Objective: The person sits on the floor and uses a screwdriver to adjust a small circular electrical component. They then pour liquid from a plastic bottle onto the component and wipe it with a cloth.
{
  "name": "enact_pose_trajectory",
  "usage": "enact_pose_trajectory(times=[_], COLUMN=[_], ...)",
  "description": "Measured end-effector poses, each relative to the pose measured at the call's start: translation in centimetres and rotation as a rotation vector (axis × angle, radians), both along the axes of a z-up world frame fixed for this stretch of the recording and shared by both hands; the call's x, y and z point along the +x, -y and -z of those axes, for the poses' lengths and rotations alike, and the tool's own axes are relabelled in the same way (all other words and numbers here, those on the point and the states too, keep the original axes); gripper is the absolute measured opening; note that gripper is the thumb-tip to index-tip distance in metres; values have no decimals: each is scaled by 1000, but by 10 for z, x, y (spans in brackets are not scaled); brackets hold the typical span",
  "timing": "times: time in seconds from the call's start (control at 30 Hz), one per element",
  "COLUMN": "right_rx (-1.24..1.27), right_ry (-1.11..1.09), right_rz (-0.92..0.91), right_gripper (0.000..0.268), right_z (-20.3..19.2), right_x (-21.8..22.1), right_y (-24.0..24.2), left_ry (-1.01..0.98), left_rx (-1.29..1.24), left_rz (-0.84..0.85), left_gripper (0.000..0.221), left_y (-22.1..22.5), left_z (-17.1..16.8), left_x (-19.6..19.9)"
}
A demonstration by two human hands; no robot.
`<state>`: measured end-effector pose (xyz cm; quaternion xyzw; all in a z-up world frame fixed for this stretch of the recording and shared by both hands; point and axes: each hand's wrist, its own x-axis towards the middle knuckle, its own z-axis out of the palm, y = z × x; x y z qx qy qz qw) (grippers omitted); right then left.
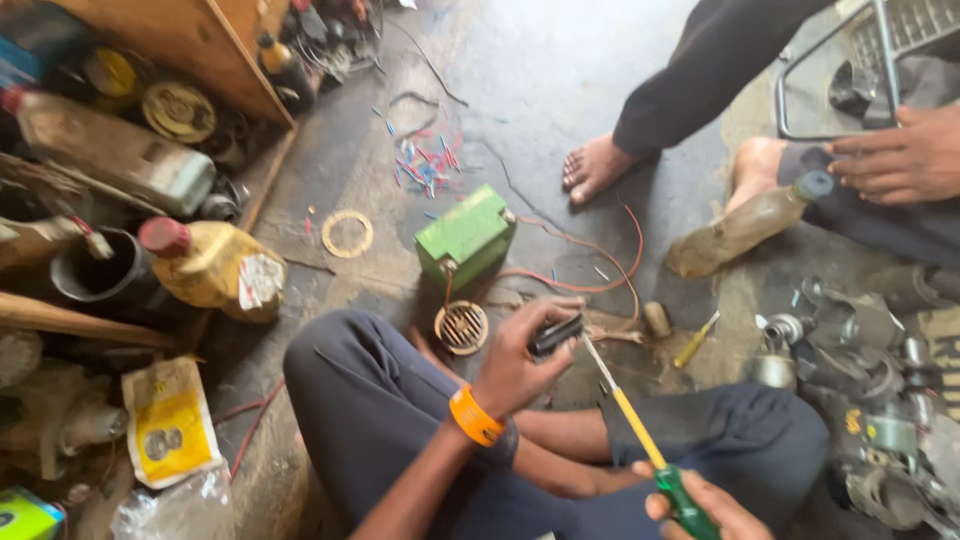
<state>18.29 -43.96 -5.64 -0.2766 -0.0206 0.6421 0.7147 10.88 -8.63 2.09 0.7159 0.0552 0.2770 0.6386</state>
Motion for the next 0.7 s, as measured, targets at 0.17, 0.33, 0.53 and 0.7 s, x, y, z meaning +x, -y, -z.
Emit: enact_pose_trajectory(times=[0.17, 0.33, 0.53, 0.7], right_rx=[-752, -545, -731, -613], right_ry=[957, 509, 535, 608], right_rz=[285, 124, 160, 120], right_gripper=[57, 51, 43, 48], right_z=[-26, -40, -36, -51], right_x=[-47, -30, -28, -31], right_y=[-14, -22, -28, -26], left_ry=[134, 186, 166, 69], left_rx=[227, 361, 277, -154], left_rz=[10, 33, 28, 51], left_gripper=[40, 48, 50, 33], left_y=[-15, -24, -34, -24], left_z=[4, 10, 10, 21], left_x=[-7, -18, -25, -25])
